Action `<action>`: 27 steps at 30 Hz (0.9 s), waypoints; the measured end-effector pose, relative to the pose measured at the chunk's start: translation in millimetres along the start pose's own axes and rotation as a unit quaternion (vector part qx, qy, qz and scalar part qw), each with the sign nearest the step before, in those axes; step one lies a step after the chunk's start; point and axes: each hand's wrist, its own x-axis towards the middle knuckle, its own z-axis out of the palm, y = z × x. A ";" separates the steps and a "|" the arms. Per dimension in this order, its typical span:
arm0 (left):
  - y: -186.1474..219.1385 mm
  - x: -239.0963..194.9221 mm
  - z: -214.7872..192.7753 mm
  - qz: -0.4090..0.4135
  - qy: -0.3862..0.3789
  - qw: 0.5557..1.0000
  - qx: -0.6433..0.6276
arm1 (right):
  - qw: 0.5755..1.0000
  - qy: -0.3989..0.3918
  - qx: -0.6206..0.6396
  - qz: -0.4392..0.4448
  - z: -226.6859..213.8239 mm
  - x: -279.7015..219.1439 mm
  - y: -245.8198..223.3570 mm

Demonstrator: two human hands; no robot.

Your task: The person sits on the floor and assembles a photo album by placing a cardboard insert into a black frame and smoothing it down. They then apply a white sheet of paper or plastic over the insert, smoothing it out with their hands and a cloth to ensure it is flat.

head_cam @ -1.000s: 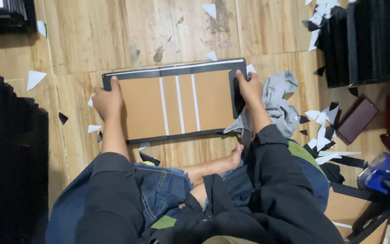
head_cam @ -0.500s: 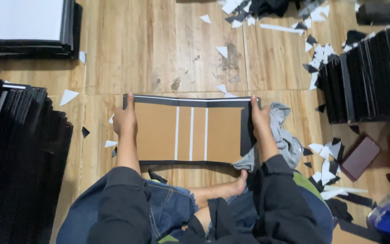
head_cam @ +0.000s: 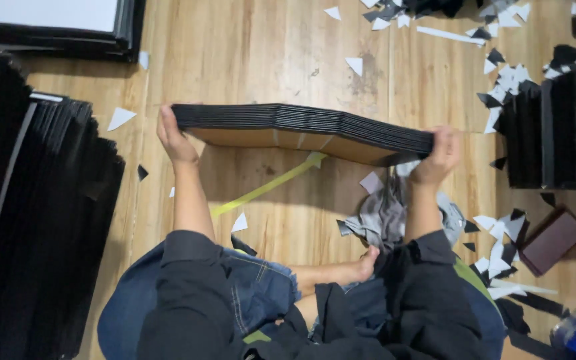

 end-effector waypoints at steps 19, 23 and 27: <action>19.1 1.5 3.2 -0.100 -0.194 0.965 -0.146 | 0.938 -0.280 0.203 0.015 -12.6 5.7 2.6; 29.8 -1.9 15.3 -0.103 -0.218 0.947 -0.213 | 0.977 -0.048 0.143 0.151 -9.1 2.1 9.8; 14.0 -4.1 13.2 -0.146 -0.087 0.971 -0.170 | 0.993 0.003 0.063 0.100 10.7 -16.6 -26.0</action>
